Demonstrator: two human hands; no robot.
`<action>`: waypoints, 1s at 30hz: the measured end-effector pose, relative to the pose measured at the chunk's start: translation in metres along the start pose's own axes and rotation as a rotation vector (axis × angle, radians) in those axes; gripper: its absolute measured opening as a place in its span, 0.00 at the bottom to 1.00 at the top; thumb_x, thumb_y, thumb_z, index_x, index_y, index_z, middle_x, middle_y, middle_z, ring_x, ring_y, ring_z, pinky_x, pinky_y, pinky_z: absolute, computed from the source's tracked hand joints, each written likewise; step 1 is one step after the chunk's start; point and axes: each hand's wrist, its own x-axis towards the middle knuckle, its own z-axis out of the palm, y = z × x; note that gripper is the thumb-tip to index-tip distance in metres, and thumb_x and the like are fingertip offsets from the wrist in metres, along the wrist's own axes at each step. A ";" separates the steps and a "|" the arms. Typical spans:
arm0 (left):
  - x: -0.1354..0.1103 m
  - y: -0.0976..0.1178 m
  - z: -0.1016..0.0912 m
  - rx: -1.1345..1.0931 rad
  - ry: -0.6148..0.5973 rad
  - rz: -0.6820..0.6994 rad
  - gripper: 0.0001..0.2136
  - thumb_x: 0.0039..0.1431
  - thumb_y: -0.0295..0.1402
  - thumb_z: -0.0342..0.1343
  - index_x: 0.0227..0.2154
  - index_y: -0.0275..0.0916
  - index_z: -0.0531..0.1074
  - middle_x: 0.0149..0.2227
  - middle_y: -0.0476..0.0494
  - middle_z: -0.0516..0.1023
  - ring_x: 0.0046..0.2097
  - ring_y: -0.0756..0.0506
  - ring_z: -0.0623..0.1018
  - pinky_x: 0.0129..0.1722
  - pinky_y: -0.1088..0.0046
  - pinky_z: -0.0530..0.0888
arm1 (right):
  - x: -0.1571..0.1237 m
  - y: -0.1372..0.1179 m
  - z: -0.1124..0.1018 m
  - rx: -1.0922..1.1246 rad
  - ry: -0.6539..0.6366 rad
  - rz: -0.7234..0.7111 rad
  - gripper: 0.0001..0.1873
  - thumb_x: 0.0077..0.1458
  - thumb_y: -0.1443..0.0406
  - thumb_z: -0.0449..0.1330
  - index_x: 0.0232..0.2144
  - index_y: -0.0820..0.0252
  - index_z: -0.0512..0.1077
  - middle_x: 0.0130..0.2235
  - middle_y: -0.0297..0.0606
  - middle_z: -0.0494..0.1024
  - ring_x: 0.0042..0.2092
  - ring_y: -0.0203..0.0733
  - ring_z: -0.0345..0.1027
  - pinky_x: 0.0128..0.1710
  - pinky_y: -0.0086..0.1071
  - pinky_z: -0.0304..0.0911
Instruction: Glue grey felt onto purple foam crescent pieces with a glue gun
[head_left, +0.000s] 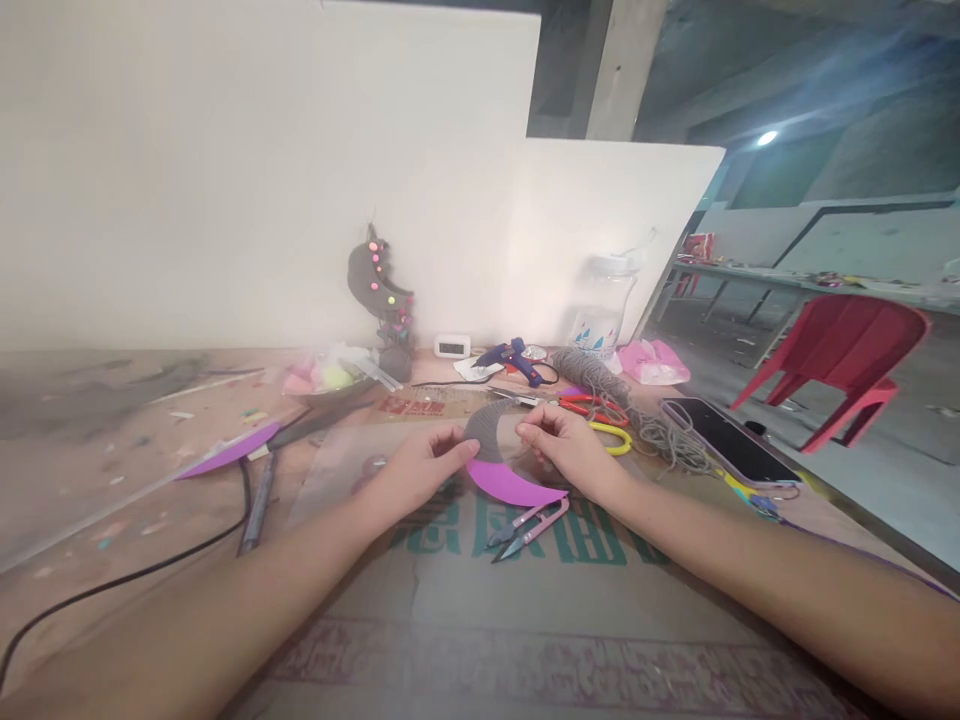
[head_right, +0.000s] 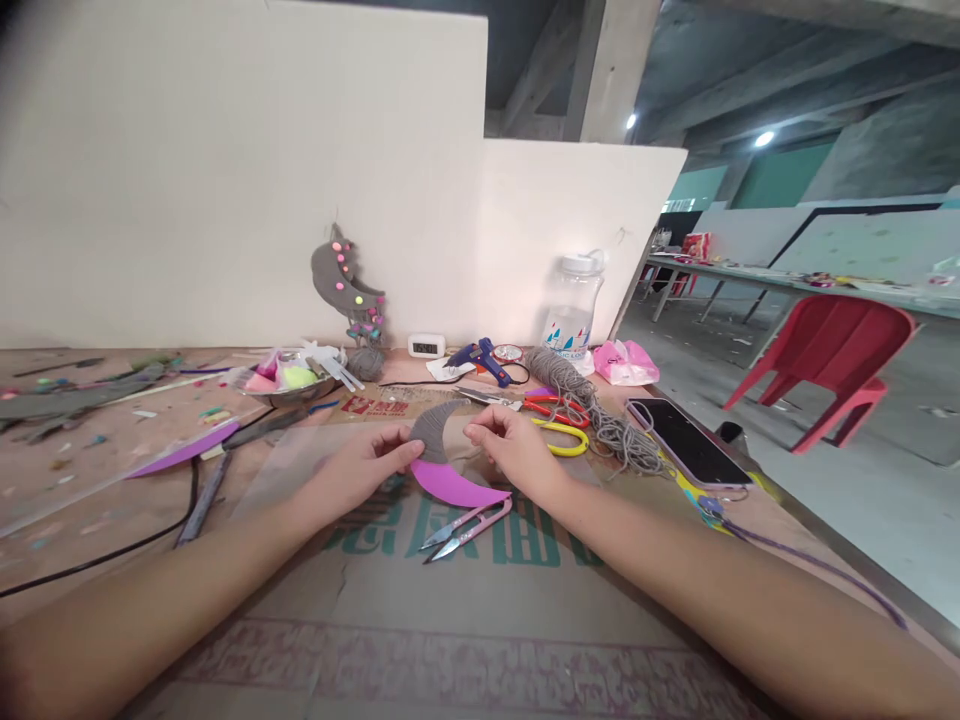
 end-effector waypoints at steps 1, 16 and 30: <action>0.000 0.000 0.000 0.005 0.006 0.005 0.14 0.56 0.44 0.52 0.27 0.37 0.67 0.27 0.51 0.69 0.30 0.50 0.67 0.32 0.75 0.64 | 0.001 0.001 0.000 0.001 0.013 -0.017 0.13 0.48 0.56 0.60 0.27 0.60 0.65 0.22 0.27 0.64 0.24 0.32 0.57 0.25 0.29 0.55; 0.003 -0.007 0.001 -0.016 -0.003 0.021 0.14 0.56 0.45 0.52 0.27 0.37 0.68 0.26 0.51 0.67 0.30 0.50 0.66 0.31 0.74 0.62 | 0.009 0.020 0.000 -0.079 -0.005 -0.212 0.04 0.47 0.67 0.54 0.28 0.58 0.61 0.28 0.30 0.57 0.29 0.35 0.53 0.30 0.30 0.51; 0.001 -0.004 0.000 -0.005 0.004 0.001 0.15 0.55 0.46 0.53 0.28 0.36 0.68 0.26 0.51 0.68 0.30 0.50 0.67 0.31 0.75 0.63 | -0.002 0.000 0.001 -0.144 -0.084 -0.080 0.12 0.55 0.58 0.54 0.29 0.61 0.71 0.25 0.32 0.68 0.24 0.34 0.58 0.24 0.29 0.54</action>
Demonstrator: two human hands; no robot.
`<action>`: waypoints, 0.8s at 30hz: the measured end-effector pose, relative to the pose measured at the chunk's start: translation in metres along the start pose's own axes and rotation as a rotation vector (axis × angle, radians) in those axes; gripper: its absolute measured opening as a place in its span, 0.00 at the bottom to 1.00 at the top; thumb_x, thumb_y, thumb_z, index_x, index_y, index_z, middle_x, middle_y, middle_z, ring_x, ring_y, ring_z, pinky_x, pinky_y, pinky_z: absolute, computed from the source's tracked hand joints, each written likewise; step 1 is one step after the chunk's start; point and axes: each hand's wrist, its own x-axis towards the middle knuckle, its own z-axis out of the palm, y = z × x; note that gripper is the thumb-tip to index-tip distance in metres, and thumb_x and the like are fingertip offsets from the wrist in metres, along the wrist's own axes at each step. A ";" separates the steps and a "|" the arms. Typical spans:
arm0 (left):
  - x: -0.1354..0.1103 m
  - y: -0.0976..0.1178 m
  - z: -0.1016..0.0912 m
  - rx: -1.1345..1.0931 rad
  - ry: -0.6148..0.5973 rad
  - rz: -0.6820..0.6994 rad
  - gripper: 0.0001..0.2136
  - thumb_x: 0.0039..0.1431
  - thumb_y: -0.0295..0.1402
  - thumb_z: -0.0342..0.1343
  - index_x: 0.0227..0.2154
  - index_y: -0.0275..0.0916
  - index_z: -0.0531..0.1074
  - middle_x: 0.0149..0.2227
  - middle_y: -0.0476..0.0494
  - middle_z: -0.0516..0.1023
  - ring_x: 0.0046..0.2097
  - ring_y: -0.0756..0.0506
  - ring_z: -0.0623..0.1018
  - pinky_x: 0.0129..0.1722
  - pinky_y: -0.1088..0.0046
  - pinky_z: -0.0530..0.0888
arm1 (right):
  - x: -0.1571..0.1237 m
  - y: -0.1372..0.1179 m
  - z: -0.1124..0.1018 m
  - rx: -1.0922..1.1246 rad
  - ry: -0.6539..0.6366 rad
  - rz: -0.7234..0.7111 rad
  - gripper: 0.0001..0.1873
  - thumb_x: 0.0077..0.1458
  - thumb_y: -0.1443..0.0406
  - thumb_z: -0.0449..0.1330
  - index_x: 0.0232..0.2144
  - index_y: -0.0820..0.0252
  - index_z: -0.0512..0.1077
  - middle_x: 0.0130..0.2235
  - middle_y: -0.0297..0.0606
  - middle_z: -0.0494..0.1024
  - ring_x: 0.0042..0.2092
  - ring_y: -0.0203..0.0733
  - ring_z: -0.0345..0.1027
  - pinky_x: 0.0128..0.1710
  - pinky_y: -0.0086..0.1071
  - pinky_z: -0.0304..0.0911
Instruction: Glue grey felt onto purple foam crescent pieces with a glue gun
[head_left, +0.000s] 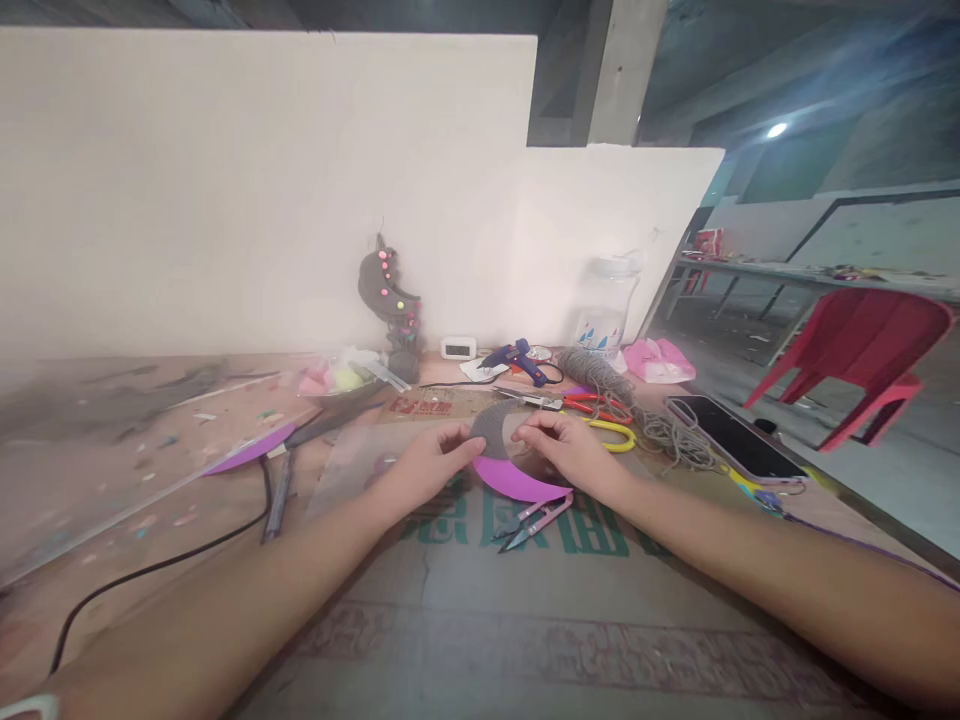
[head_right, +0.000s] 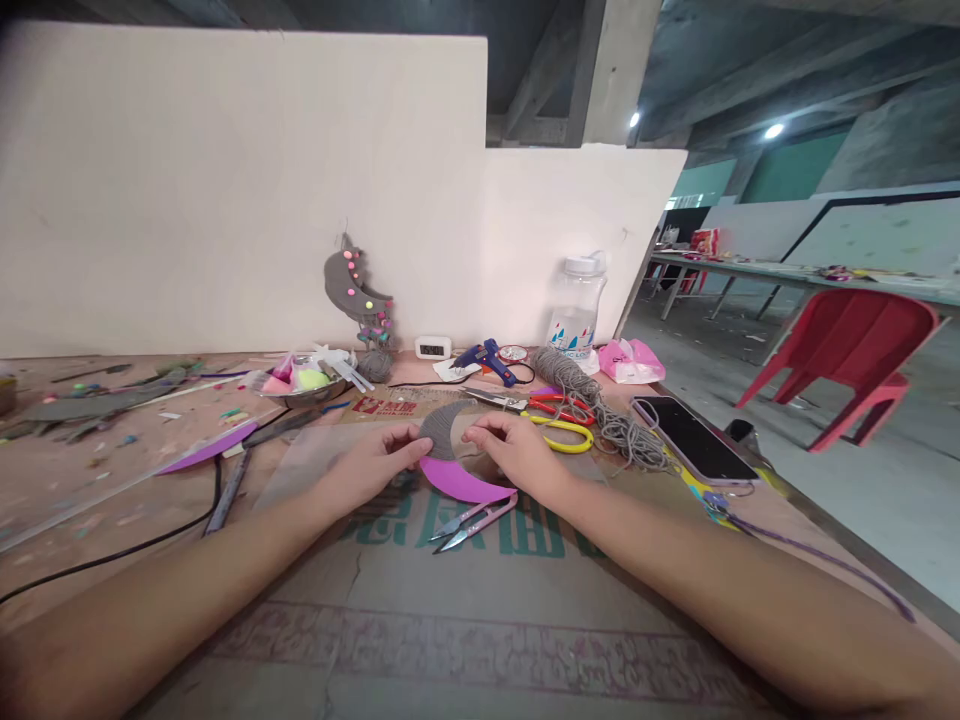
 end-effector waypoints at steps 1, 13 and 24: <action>0.000 0.000 0.000 -0.011 -0.001 -0.001 0.15 0.55 0.46 0.53 0.28 0.36 0.68 0.26 0.52 0.68 0.29 0.50 0.67 0.31 0.75 0.64 | 0.000 -0.001 0.000 -0.046 -0.014 -0.031 0.15 0.57 0.58 0.53 0.27 0.61 0.72 0.25 0.34 0.70 0.26 0.35 0.60 0.26 0.30 0.55; -0.001 0.002 0.000 0.103 -0.007 -0.011 0.15 0.55 0.45 0.52 0.26 0.37 0.67 0.25 0.52 0.67 0.28 0.51 0.67 0.28 0.76 0.63 | -0.001 -0.004 0.005 -0.224 -0.131 -0.272 0.10 0.53 0.60 0.59 0.26 0.61 0.73 0.29 0.35 0.70 0.31 0.36 0.62 0.32 0.30 0.58; -0.002 0.003 0.000 0.124 -0.021 -0.016 0.16 0.56 0.46 0.51 0.25 0.37 0.66 0.23 0.53 0.65 0.27 0.51 0.65 0.26 0.76 0.60 | -0.002 -0.005 0.003 -0.209 -0.179 -0.311 0.15 0.58 0.59 0.54 0.25 0.61 0.71 0.29 0.35 0.70 0.32 0.36 0.63 0.35 0.31 0.58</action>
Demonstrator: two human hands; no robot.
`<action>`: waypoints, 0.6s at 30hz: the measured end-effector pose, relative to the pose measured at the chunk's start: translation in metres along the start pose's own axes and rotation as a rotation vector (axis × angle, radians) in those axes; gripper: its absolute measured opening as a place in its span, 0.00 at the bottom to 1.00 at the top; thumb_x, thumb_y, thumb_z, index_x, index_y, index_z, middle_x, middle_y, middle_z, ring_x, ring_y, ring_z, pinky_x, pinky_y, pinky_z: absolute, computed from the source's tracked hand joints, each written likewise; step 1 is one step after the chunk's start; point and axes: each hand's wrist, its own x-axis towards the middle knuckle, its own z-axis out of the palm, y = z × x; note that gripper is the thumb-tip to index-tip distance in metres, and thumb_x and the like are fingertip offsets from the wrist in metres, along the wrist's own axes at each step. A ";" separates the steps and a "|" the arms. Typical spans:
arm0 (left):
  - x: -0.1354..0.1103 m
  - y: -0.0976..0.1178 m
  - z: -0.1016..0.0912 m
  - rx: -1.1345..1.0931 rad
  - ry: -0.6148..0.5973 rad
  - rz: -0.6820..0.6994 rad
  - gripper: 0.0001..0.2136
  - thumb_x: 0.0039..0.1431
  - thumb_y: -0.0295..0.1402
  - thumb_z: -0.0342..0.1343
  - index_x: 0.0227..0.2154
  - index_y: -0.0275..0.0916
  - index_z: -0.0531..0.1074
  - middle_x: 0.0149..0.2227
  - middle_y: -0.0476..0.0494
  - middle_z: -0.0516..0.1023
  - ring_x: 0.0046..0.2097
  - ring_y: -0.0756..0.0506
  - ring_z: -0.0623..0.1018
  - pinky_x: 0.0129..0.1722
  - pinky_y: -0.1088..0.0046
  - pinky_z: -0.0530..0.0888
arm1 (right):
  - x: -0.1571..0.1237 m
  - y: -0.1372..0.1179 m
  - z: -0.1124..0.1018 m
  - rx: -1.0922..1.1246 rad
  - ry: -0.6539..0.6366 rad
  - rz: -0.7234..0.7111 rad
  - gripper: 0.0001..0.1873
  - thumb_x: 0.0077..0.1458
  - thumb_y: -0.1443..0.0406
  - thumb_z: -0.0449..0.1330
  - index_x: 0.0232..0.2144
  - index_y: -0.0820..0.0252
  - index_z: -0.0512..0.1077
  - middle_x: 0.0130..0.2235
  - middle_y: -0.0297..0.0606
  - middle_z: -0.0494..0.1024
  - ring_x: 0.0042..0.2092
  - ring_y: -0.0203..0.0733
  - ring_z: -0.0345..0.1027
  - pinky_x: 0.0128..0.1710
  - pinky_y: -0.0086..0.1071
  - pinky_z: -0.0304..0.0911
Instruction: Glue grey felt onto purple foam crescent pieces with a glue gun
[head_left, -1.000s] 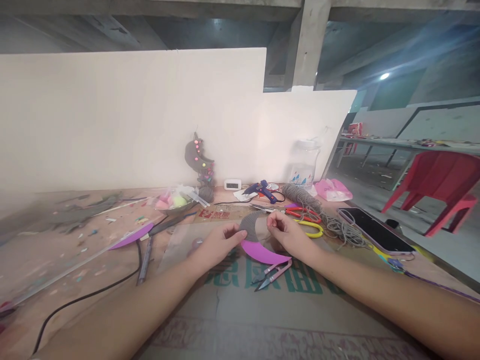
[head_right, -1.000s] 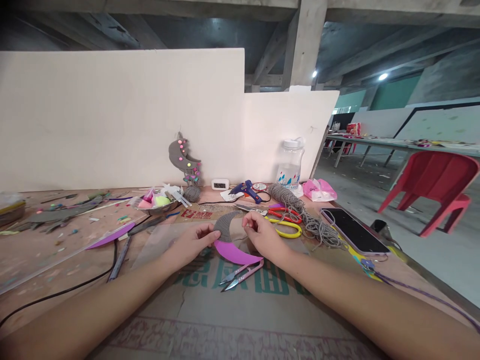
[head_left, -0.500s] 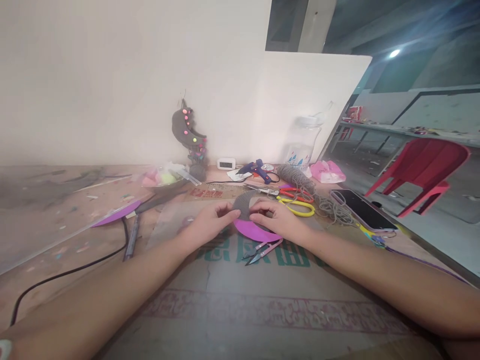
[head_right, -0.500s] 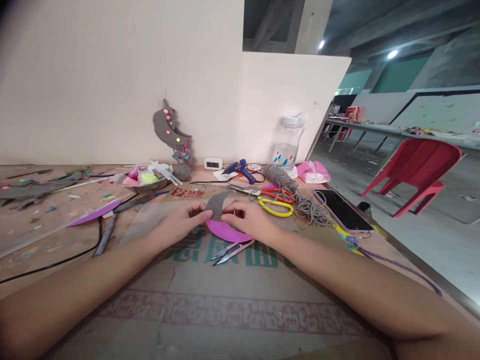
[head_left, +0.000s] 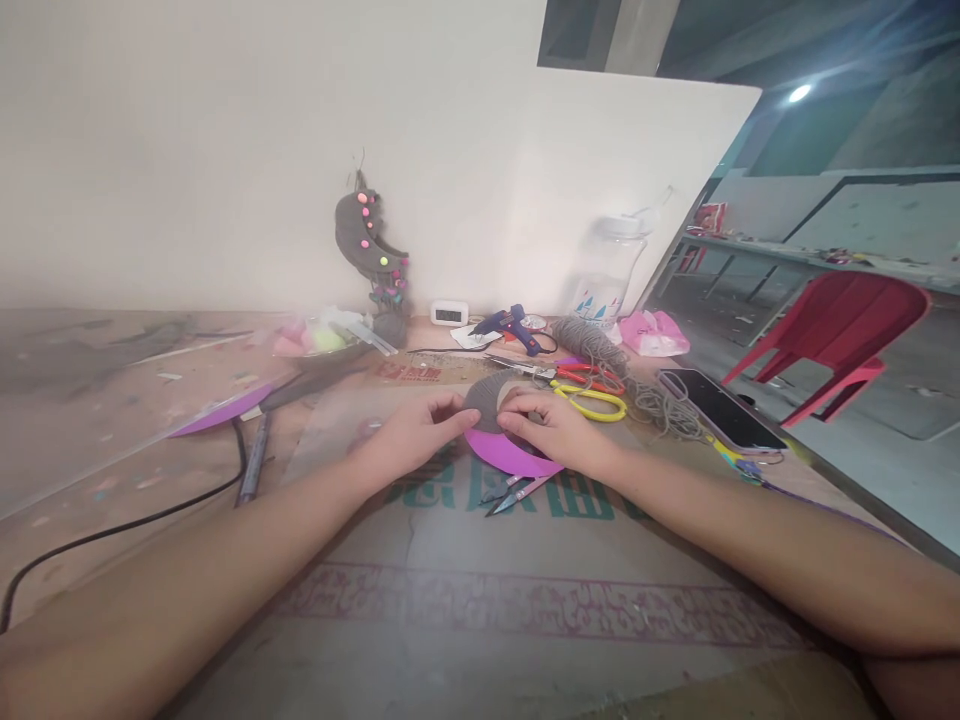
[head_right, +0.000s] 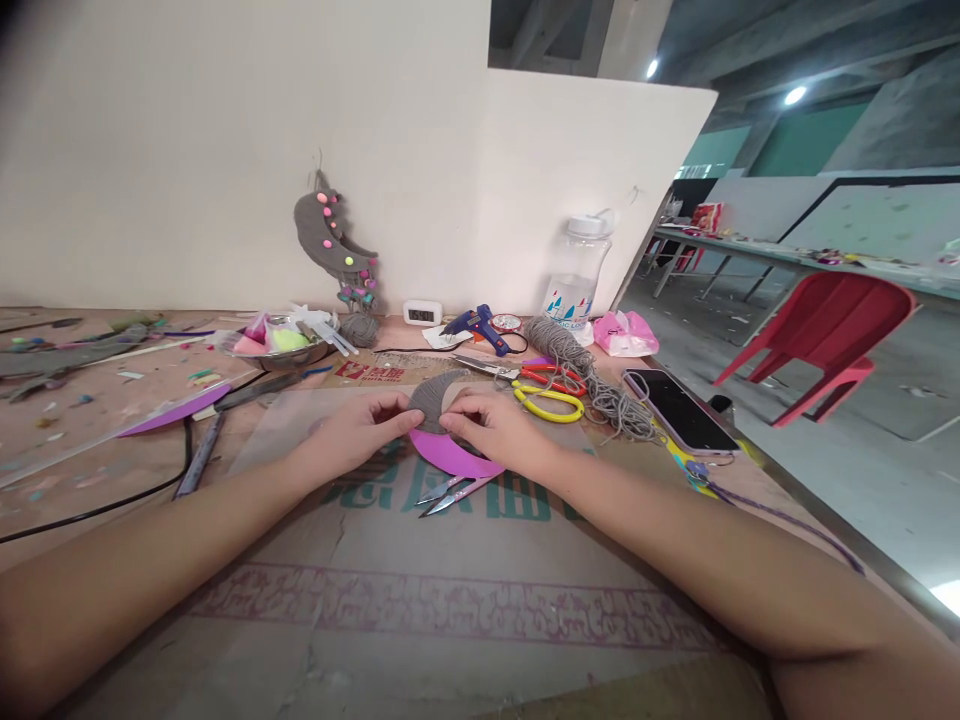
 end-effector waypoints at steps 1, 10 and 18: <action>0.000 0.000 0.000 -0.007 0.004 -0.006 0.16 0.56 0.46 0.51 0.25 0.38 0.66 0.23 0.53 0.65 0.27 0.51 0.65 0.26 0.76 0.61 | 0.000 0.000 0.000 -0.004 -0.003 0.013 0.15 0.58 0.59 0.54 0.25 0.61 0.71 0.29 0.35 0.70 0.32 0.35 0.63 0.34 0.31 0.58; -0.001 -0.001 0.000 0.048 0.017 0.001 0.17 0.56 0.48 0.51 0.25 0.38 0.67 0.24 0.52 0.66 0.27 0.51 0.65 0.26 0.76 0.61 | 0.000 0.003 0.003 0.001 0.026 -0.033 0.10 0.55 0.61 0.58 0.25 0.60 0.71 0.31 0.34 0.68 0.32 0.35 0.61 0.32 0.30 0.58; -0.002 0.000 -0.001 0.078 0.020 0.006 0.17 0.56 0.48 0.51 0.24 0.37 0.66 0.23 0.54 0.63 0.26 0.52 0.63 0.26 0.76 0.59 | 0.000 0.004 0.003 0.018 0.025 -0.045 0.09 0.55 0.62 0.59 0.26 0.60 0.73 0.32 0.35 0.69 0.33 0.35 0.62 0.34 0.30 0.59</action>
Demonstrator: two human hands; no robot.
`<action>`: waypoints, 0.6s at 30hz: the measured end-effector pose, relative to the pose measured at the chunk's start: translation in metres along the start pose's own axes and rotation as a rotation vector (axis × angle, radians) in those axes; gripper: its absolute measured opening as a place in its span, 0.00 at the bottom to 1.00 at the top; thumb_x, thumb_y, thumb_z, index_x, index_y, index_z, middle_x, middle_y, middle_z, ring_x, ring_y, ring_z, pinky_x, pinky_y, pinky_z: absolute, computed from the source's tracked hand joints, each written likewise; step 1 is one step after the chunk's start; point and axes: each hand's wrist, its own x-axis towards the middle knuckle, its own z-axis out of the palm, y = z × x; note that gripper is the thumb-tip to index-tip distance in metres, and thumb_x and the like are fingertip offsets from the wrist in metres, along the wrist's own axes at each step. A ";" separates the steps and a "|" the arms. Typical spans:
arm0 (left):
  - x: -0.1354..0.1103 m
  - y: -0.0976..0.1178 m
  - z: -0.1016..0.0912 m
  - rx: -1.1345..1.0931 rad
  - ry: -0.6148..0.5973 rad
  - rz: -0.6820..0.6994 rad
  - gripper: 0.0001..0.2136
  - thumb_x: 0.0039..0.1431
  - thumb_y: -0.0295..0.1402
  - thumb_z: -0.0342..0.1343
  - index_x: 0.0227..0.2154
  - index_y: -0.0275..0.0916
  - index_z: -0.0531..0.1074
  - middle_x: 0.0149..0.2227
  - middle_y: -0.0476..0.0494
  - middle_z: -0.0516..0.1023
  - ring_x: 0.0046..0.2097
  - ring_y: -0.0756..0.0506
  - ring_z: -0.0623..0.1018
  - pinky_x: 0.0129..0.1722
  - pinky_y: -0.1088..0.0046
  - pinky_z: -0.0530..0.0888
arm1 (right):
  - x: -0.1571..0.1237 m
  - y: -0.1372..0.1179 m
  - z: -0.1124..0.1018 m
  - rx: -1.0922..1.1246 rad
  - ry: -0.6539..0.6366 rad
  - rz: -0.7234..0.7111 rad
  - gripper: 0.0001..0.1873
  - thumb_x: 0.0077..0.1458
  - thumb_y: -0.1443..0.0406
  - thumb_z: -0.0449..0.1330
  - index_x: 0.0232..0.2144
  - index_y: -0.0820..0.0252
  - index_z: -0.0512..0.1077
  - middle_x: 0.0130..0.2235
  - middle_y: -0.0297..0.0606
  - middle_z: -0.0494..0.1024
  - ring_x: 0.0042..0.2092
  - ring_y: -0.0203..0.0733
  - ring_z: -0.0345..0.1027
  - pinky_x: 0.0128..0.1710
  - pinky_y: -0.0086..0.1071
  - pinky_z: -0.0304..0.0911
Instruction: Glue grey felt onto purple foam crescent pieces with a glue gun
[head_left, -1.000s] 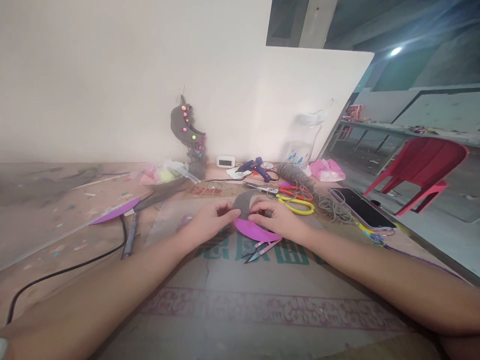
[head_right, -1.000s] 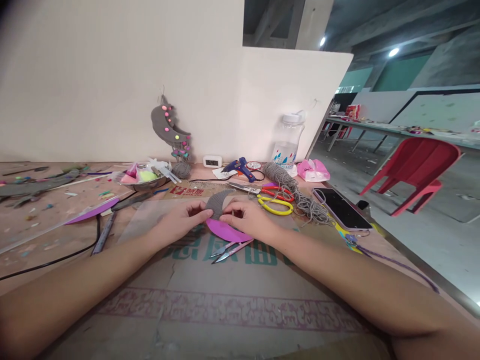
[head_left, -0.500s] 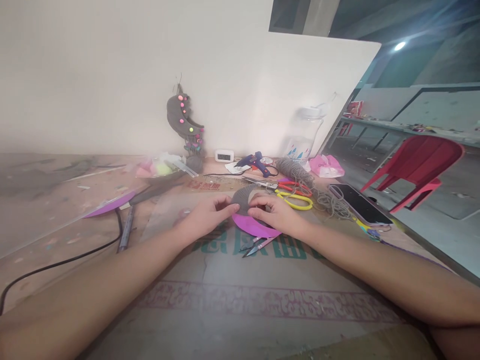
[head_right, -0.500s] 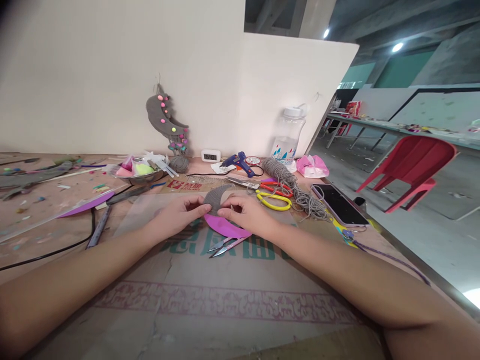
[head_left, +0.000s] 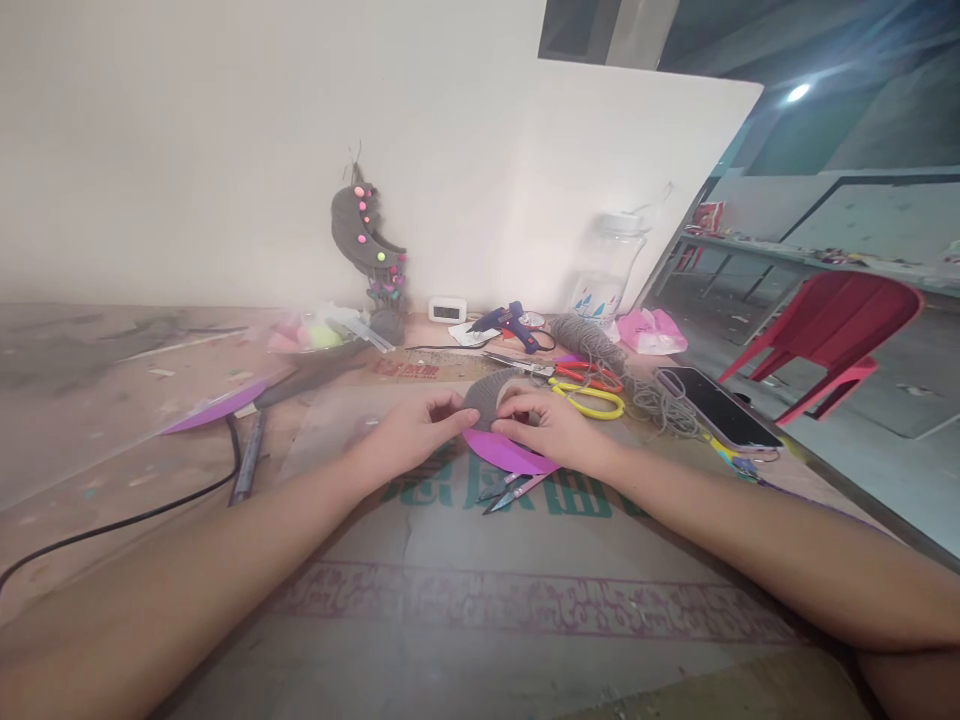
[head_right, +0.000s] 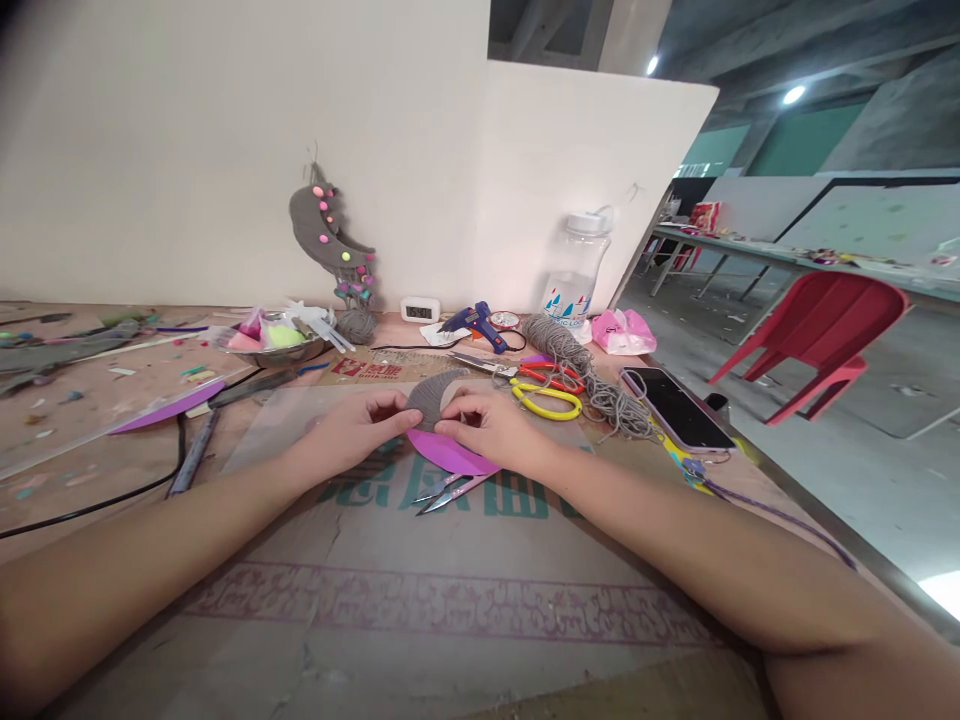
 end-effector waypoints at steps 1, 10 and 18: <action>0.000 0.000 0.000 -0.007 -0.004 -0.003 0.17 0.56 0.48 0.51 0.24 0.37 0.66 0.23 0.53 0.63 0.26 0.52 0.63 0.26 0.76 0.59 | 0.000 0.000 0.000 0.000 0.001 0.001 0.09 0.55 0.62 0.59 0.27 0.60 0.73 0.32 0.35 0.69 0.33 0.35 0.62 0.34 0.30 0.59; 0.001 0.002 0.001 -0.086 -0.002 -0.005 0.16 0.55 0.47 0.51 0.24 0.38 0.66 0.24 0.52 0.66 0.27 0.50 0.65 0.28 0.75 0.61 | 0.000 -0.004 -0.003 0.018 -0.004 0.049 0.16 0.58 0.58 0.55 0.25 0.62 0.72 0.29 0.36 0.70 0.33 0.36 0.64 0.35 0.31 0.60; 0.001 0.004 -0.001 -0.126 0.008 0.045 0.15 0.58 0.45 0.49 0.26 0.38 0.67 0.25 0.52 0.68 0.28 0.51 0.66 0.29 0.76 0.62 | 0.001 0.001 -0.005 0.088 -0.025 0.133 0.16 0.57 0.56 0.56 0.28 0.63 0.73 0.31 0.36 0.71 0.33 0.36 0.64 0.34 0.30 0.59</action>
